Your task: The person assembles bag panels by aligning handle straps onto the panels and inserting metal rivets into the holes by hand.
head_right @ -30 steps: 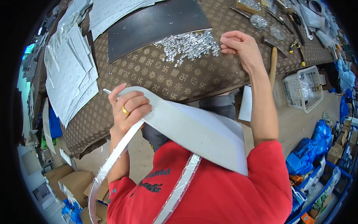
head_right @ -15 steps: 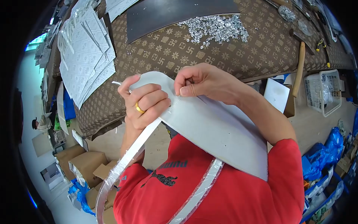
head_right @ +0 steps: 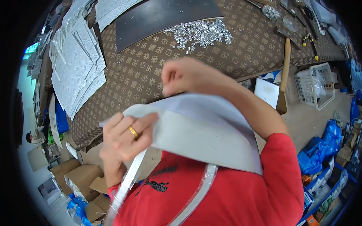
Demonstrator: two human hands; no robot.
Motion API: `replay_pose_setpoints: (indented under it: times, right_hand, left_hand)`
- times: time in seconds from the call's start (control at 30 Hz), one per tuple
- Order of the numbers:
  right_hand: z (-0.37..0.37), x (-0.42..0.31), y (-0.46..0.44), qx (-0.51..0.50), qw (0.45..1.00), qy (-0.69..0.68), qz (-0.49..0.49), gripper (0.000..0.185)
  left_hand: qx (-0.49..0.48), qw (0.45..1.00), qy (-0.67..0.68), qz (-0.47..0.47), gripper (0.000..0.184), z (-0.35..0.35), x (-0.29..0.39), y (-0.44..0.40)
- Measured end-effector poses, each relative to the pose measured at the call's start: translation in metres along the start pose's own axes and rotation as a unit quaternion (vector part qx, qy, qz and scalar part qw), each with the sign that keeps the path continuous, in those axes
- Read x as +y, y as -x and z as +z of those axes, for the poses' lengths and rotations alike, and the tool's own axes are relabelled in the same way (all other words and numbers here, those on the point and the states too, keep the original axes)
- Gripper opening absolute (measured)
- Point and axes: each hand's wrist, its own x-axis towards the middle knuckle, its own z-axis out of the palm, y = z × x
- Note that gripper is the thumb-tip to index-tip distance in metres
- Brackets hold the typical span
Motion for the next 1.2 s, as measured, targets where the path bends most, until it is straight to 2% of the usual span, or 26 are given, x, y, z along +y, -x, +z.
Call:
replay_pose_setpoints:
  times: [0.03, 0.07, 0.1, 0.13, 0.17, 0.2, 0.23, 0.27, 0.33, 0.37, 0.47, 0.5, 0.53, 0.57, 0.6, 0.67, 0.7, 0.73, 0.8, 0.83, 0.9, 0.97, 1.03, 1.07, 1.17, 1.2]
  right_hand:
    - [-0.011, 0.009, -0.006, 0.094, 0.995, 0.033, -0.03, 0.024]
    - [-0.024, 0.022, -0.012, 0.196, 0.961, 0.18, -0.079, 0.022]
    - [-0.038, 0.035, -0.017, 0.295, 0.892, 0.318, -0.127, 0.02]
    - [-0.048, 0.046, -0.02, 0.296, 0.891, 0.317, -0.133, 0.02]
    - [-0.058, 0.055, -0.021, 0.31, 0.854, 0.392, -0.145, 0.018]
    - [-0.067, 0.061, -0.02, 0.323, 0.81, 0.464, -0.156, 0.016]
    - [-0.072, 0.064, -0.018, 0.325, 0.808, 0.464, -0.161, 0.016]
    - [-0.075, 0.066, -0.016, 0.317, 0.814, 0.464, -0.148, 0.015]
    - [-0.08, 0.066, -0.017, 0.297, 0.824, 0.465, -0.13, 0.013]
    - [-0.081, 0.065, -0.016, 0.296, 0.823, 0.463, -0.143, 0.013]
    - [-0.085, 0.061, -0.012, 0.325, 0.802, 0.48, -0.142, 0.015]
    - [-0.088, 0.059, -0.011, 0.338, 0.838, 0.407, -0.131, 0.014]
    - [-0.09, 0.056, -0.01, 0.346, 0.869, 0.334, -0.117, 0.014]
    - [-0.09, 0.05, -0.011, 0.341, 0.869, 0.336, -0.125, 0.014]
    - [-0.09, 0.045, -0.01, 0.358, 0.891, 0.263, -0.091, 0.013]
    - [-0.084, 0.033, -0.012, 0.373, 0.92, 0.116, -0.011, 0.01]
    - [-0.076, 0.025, -0.014, 0.353, 0.928, 0.121, -0.005, 0.01]
    - [-0.065, 0.014, -0.018, 0.35, 0.935, 0.056, -0.027, 0.009]
    - [-0.031, 0.0, -0.028, 0.346, 0.933, -0.082, -0.057, 0.007]
    - [-0.01, -0.002, -0.033, 0.329, 0.94, -0.082, -0.046, 0.007]
    - [0.033, -0.009, -0.042, 0.224, 0.967, -0.116, -0.03, 0.006]
    - [0.073, -0.007, -0.053, 0.147, 0.983, -0.106, -0.012, 0.008]
    - [0.102, 0.01, -0.066, 0.129, 0.982, 0.038, -0.129, 0.012]
    - [0.112, 0.01, -0.07, 0.122, 0.984, 0.039, -0.124, 0.012]
    - [0.126, 0.01, -0.075, 0.132, 0.977, 0.044, -0.16, 0.016]
    - [0.126, 0.011, -0.076, 0.13, 0.977, 0.041, -0.165, 0.016]
  left_hand:
    - [0.004, 1.0, -0.004, -0.006, 0.015, -0.008, 0.001, 0.005]
    - [-0.025, 0.999, 0.017, -0.016, 0.016, -0.017, -0.001, 0.011]
    - [-0.055, 0.998, 0.037, -0.024, 0.016, -0.025, -0.004, 0.018]
    - [-0.086, 0.994, 0.059, -0.03, 0.017, -0.033, -0.008, 0.026]
    - [-0.085, 0.995, 0.053, -0.029, 0.017, -0.038, -0.013, 0.035]
    - [-0.07, 0.988, 0.1, -0.092, 0.018, -0.039, -0.02, 0.047]
    - [-0.055, 0.975, 0.147, -0.156, 0.019, -0.041, -0.026, 0.061]
    - [-0.054, 0.976, 0.14, -0.157, 0.019, -0.044, -0.032, 0.078]
    - [-0.021, 0.918, 0.244, -0.313, 0.018, -0.05, -0.04, 0.114]
    - [-0.017, 0.919, 0.233, -0.319, 0.018, -0.052, -0.039, 0.13]
    - [0.156, 0.758, 0.323, -0.544, 0.031, -0.05, -0.035, 0.17]
    - [0.162, 0.758, 0.316, -0.547, 0.031, -0.039, -0.034, 0.176]
    - [0.252, 0.699, 0.37, -0.558, 0.039, -0.022, -0.033, 0.175]
    - [0.338, 0.63, 0.42, -0.559, 0.048, -0.002, -0.031, 0.17]
    - [0.42, 0.55, 0.465, -0.553, 0.056, 0.017, -0.029, 0.165]
    - [0.416, 0.501, 0.466, -0.599, 0.069, 0.051, -0.025, 0.152]
    - [0.412, 0.481, 0.492, -0.597, 0.065, 0.065, -0.023, 0.145]
    - [0.409, 0.459, 0.516, -0.596, 0.061, 0.079, -0.021, 0.138]
    - [0.349, 0.519, 0.461, -0.63, 0.051, 0.083, -0.014, 0.114]
    - [0.351, 0.505, 0.456, -0.644, 0.051, 0.088, -0.01, 0.108]
    - [0.369, 0.511, 0.476, -0.614, 0.043, 0.099, -0.006, 0.099]
    - [0.382, 0.51, 0.475, -0.607, 0.042, 0.101, -0.001, 0.095]
    - [0.405, 0.527, 0.469, -0.582, 0.039, 0.101, 0.003, 0.09]
    - [0.406, 0.52, 0.469, -0.587, 0.039, 0.1, 0.004, 0.088]
    - [0.373, 0.585, 0.429, -0.579, 0.032, 0.094, 0.005, 0.083]
    - [0.375, 0.58, 0.428, -0.582, 0.032, 0.093, 0.006, 0.081]
